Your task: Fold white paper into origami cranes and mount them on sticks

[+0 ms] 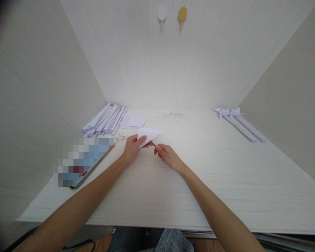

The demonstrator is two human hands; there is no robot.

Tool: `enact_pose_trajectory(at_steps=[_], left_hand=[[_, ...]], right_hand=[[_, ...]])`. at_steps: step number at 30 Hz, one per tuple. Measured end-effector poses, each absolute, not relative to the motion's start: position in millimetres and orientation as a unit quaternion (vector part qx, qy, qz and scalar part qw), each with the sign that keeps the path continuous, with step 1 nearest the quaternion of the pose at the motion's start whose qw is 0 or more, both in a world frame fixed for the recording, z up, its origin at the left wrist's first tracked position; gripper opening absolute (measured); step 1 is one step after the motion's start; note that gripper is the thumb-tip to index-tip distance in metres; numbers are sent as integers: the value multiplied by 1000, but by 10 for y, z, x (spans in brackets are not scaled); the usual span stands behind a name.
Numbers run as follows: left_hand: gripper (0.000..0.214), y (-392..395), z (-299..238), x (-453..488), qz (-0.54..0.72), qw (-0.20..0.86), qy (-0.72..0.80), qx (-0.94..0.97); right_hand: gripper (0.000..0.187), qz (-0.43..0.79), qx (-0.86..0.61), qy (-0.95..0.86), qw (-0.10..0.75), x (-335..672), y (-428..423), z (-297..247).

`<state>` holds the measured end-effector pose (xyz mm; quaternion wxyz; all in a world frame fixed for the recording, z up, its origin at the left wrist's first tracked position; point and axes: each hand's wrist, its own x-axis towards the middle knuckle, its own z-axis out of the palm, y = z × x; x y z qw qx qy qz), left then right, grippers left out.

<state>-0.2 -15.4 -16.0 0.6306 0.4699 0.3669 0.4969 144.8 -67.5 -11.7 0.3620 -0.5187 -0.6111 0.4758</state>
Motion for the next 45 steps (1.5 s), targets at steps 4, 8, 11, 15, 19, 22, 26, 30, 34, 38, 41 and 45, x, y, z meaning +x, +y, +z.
enact_pose_trajectory(at_steps=[4, 8, 11, 15, 19, 22, 26, 30, 34, 38, 41, 45], left_hand=[[33, -159, -154, -5, 493, 625, 372, 478], [33, -165, -147, 1, 494, 627, 369, 476], [34, -161, -153, 1, 493, 624, 372, 478], [35, -144, -168, -11, 503, 605, 388, 480], [36, -136, -170, -15, 516, 589, 404, 473], [36, -143, -170, -2, 515, 588, 396, 481], [38, -161, -167, 19, 504, 578, 391, 509], [38, -188, -138, 18, 506, 555, 390, 532], [32, -228, -127, 21, 481, 520, 380, 595], [29, -265, -166, 45, 429, 496, 362, 663], [30, -279, -182, 53, 403, 490, 355, 687], [34, -281, -176, 43, 384, 491, 347, 701]], right_hand=[[32, 462, -525, -616, 362, 1449, -680, -121], [31, 455, -528, -619, 361, 1447, -681, -126], [31, 464, -525, -613, 365, 1446, -671, -136], [33, 490, -517, -593, 375, 1444, -661, -145], [34, 514, -513, -558, 401, 1436, -674, -141], [34, 541, -499, -503, 452, 1424, -691, -128], [30, 555, -464, -397, 565, 1407, -699, -92], [31, 556, -439, -323, 628, 1417, -681, -66], [35, 568, -413, -280, 654, 1454, -653, -73], [36, 574, -398, -252, 670, 1474, -642, -83], [35, 575, -401, -257, 666, 1469, -644, -89], [33, 582, -403, -273, 652, 1457, -644, -92]])
